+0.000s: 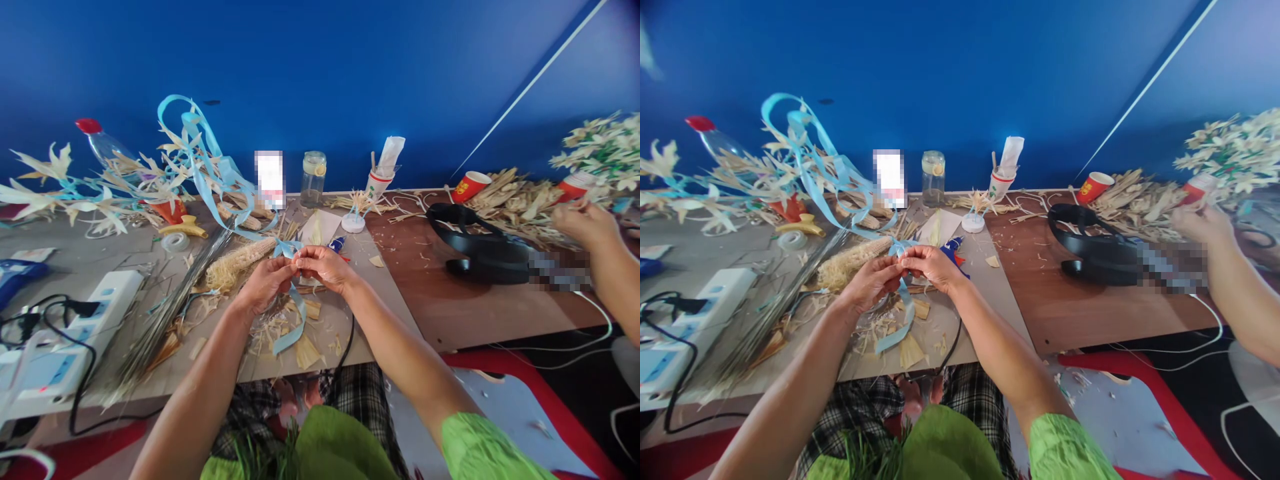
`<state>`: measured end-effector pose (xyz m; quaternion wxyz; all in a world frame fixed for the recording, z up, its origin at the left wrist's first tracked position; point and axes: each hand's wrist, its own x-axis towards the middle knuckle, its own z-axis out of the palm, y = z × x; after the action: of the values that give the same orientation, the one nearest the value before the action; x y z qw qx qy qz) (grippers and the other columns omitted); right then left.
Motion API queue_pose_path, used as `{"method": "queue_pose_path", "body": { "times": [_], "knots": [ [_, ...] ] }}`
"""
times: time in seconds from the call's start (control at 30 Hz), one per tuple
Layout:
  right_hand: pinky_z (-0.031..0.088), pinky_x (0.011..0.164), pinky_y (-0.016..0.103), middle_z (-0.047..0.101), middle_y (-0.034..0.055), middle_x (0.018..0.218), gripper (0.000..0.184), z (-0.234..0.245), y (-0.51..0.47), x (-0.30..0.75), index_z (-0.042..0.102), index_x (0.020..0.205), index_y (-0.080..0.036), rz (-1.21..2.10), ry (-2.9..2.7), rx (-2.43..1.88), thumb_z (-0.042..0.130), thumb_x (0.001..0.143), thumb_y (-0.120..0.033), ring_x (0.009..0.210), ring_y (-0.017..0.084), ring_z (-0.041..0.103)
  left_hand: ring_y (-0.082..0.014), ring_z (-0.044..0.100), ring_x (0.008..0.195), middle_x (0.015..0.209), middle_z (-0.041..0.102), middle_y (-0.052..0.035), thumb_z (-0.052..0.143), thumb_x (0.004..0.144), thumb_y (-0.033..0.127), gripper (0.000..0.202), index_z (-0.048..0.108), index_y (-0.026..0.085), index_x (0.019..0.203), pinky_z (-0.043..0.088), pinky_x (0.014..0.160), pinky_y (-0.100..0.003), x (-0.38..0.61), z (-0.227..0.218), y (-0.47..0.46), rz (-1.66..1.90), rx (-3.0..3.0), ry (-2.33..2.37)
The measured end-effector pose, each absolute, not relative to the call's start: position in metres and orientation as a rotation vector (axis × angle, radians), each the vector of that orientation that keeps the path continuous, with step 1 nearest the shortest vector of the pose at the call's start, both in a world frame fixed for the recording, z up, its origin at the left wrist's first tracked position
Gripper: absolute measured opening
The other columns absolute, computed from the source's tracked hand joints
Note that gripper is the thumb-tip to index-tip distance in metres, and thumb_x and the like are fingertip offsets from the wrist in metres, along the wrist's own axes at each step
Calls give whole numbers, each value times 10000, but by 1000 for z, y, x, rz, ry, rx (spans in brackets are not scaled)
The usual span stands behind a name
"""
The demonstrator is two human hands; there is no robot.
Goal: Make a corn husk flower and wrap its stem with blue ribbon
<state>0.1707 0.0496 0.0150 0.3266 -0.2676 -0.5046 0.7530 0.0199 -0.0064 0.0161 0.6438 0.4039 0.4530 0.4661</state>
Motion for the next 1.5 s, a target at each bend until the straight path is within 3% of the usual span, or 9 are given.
{"method": "queue_pose_path", "body": {
  "times": [0.3, 0.57, 0.77, 1.07, 1.33, 1.5],
  "knots": [
    [359, 540, 224, 571, -33, 611, 201, 11, 47, 161, 606, 683, -167, 1790, -1191, -702, 749, 615, -292, 540, 73, 473, -28, 312, 393, 469, 417, 54, 767, 634, 365, 303, 609, 117, 712, 212, 399, -183, 26, 14, -4, 1133, 803, 963],
    [306, 511, 215, 569, -28, 600, 173, 9, 47, 160, 609, 669, -164, 1729, -1232, -778, 724, 628, -286, 543, 74, 461, -26, 310, 383, 474, 410, 70, 756, 641, 354, 285, 568, 145, 689, 207, 391, -181, 29, 12, -3, 1251, 854, 1052],
    [278, 484, 216, 549, -45, 611, 249, 12, 51, 162, 591, 657, -158, 1794, -1090, -731, 763, 578, -319, 480, 46, 394, -26, 351, 392, 542, 516, 42, 734, 640, 296, 219, 578, 146, 671, 225, 394, -182, 28, 13, -3, 1271, 841, 1103],
    [309, 515, 219, 561, -43, 598, 333, 18, 48, 167, 646, 879, -147, 1903, -1181, -728, 745, 594, -289, 505, 63, 440, -19, 311, 376, 521, 498, 45, 719, 635, 266, 192, 572, 145, 659, 207, 386, -181, 28, 18, -4, 1278, 765, 1037],
    [292, 504, 224, 538, -45, 569, 172, 17, 45, 164, 592, 695, -164, 1687, -1321, -797, 689, 634, -292, 498, 67, 417, -28, 327, 396, 506, 455, 53, 732, 641, 292, 217, 576, 142, 666, 218, 397, -181, 28, 16, -4, 1250, 829, 1093],
    [274, 496, 220, 455, -57, 529, 197, 13, 47, 164, 576, 693, -162, 1566, -1457, -830, 628, 708, -351, 493, 68, 367, -28, 331, 403, 517, 458, 53, 740, 646, 315, 236, 587, 141, 691, 213, 396, -179, 28, 14, -3, 1248, 842, 1100]
  ]
}}
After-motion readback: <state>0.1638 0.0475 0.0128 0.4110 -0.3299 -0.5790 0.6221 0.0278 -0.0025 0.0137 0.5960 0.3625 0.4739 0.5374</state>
